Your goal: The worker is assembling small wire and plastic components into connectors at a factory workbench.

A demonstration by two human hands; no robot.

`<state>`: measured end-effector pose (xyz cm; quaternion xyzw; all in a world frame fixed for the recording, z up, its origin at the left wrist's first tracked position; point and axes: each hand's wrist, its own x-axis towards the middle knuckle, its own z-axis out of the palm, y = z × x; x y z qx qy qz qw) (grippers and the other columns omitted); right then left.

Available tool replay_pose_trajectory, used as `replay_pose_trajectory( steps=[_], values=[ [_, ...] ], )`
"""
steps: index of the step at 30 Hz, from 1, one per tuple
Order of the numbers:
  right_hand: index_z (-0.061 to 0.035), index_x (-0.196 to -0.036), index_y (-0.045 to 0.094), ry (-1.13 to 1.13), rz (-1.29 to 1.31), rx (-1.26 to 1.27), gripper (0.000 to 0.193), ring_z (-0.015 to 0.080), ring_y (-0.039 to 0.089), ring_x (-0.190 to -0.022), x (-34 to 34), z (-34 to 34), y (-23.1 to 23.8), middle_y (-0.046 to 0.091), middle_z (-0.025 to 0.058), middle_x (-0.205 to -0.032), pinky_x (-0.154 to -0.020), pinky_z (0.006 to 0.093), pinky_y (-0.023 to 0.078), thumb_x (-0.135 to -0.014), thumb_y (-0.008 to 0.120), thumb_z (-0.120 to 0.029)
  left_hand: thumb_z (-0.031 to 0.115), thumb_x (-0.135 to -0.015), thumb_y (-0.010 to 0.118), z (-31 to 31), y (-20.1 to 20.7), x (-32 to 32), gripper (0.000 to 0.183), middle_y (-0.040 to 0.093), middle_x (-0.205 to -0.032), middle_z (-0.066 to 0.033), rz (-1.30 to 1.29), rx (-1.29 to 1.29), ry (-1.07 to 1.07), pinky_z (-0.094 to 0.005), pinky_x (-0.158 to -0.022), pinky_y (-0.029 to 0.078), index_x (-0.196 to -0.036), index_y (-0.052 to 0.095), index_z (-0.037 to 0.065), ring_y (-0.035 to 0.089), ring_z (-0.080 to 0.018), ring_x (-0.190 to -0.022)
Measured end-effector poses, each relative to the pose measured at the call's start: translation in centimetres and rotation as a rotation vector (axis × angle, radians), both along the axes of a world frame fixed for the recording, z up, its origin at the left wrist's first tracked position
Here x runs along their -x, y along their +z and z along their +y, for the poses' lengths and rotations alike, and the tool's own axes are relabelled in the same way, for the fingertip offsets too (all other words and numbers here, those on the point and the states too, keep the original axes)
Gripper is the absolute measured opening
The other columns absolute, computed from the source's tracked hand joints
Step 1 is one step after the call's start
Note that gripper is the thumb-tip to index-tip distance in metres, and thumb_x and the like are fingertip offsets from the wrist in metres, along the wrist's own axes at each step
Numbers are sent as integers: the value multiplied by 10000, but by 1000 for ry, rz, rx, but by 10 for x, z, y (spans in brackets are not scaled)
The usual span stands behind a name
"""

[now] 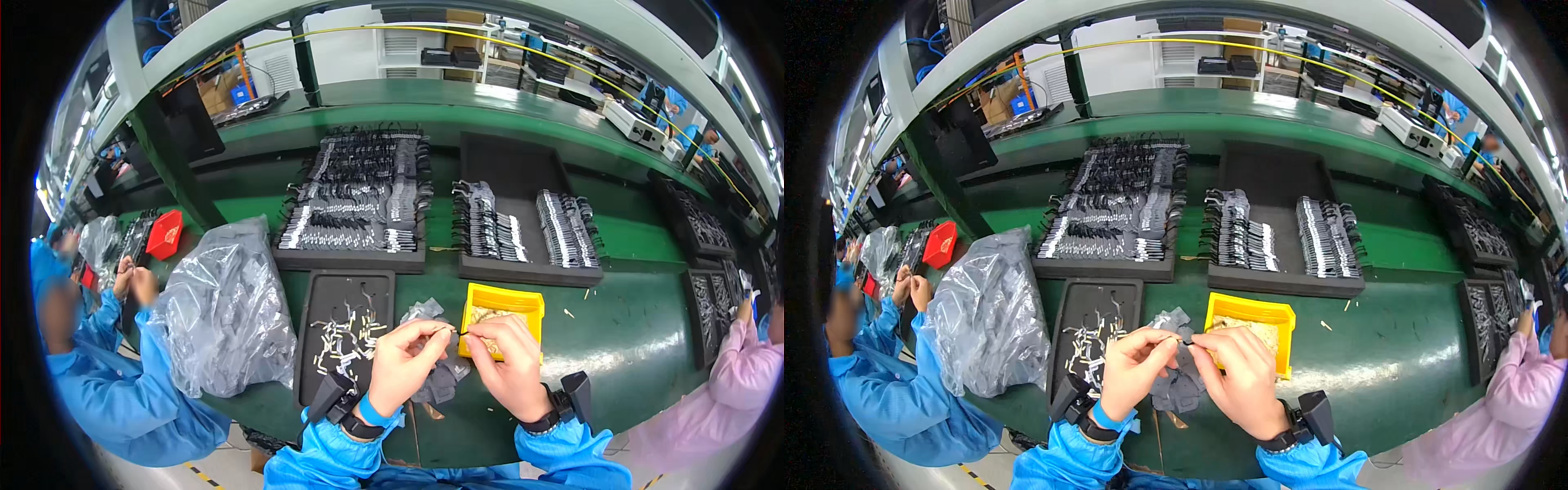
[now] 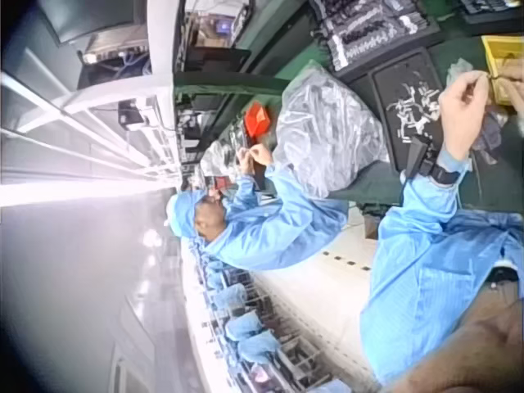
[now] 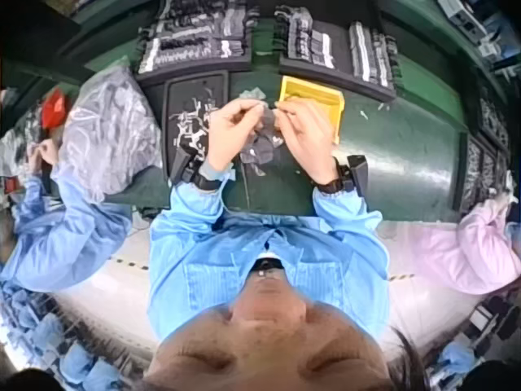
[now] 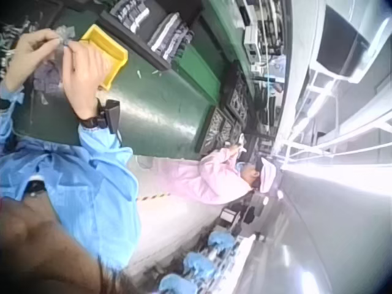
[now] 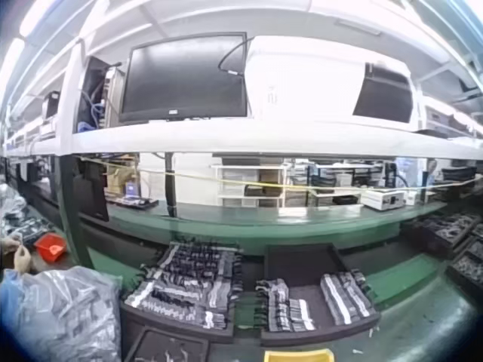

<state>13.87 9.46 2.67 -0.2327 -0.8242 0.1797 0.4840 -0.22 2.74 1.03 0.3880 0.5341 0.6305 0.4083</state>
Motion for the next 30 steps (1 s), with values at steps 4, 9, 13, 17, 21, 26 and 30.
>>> replay_pose_trajectory(
  steps=[4, 9, 13, 17, 21, 26, 30],
  values=[
    [-22, -843, 613, 47, -19, 23, 154, 249, 613, -713, 4, 0, -7, 631, 99, -786, -627, 335, 472, -707, 684, -5, 55, -814, 633, -2, -3, 1, 125, 630, -808, -47, 169, -60, 22, -184, -544, 450, -917, 658, -10, 588, -75, -689],
    [-29, -831, 628, -14, -51, 6, 146, 243, 620, -709, 2, 1, -12, 637, 91, -774, -631, 330, 478, -695, 682, -17, 16, -776, 645, 0, 3, -1, 111, 637, -787, -69, 516, -202, 57, -197, -518, 456, -885, 663, -2, 601, -99, -654],
    [-32, -805, 626, -42, -71, -46, 142, 242, 617, -698, 1, 0, -14, 634, 86, -761, -619, 330, 478, -673, 673, -8, -20, -739, 658, 0, 1, -6, 139, 631, -754, -76, 806, -327, 137, -195, -496, 444, -876, 664, 0, 585, -103, -599],
    [-34, -753, 612, -62, -50, -7, 114, 241, 610, -678, -4, 2, -10, 626, 82, -740, -599, 330, 476, -659, 659, 8, 7, -781, 641, -4, 5, -9, 122, 630, -739, -62, 588, -220, 75, -188, -480, 423, -901, 659, 7, 561, -85, -570],
    [-37, -706, 593, -277, -15, -20, 86, 255, 589, -647, -22, 19, -6, 596, 84, -692, -581, 335, 463, -675, 654, 14, 115, -896, 547, -4, 3, 8, 188, 619, -780, -48, -62, 25, -108, -183, -507, 396, -1046, 609, 19, 519, -61, -601],
    [-37, -684, 556, -429, -338, -14, 102, 260, 557, -635, -41, 34, -11, 568, 75, -668, -585, 344, 447, -699, 655, -15, 116, -913, 512, 1, -3, 11, 292, 611, -794, -53, -175, -20, -181, -205, -581, 429, -1188, 516, 18, 528, -79, -651],
    [-19, -766, 600, -393, -217, -100, 79, 269, 567, -648, -36, 34, -7, 589, 97, -732, -607, 346, 465, -707, 642, 13, 82, -913, 502, 0, 1, 13, 280, 640, -864, -88, -193, 11, -186, -223, -644, 472, -1178, 514, -11, 554, -83, -697]
  ],
)
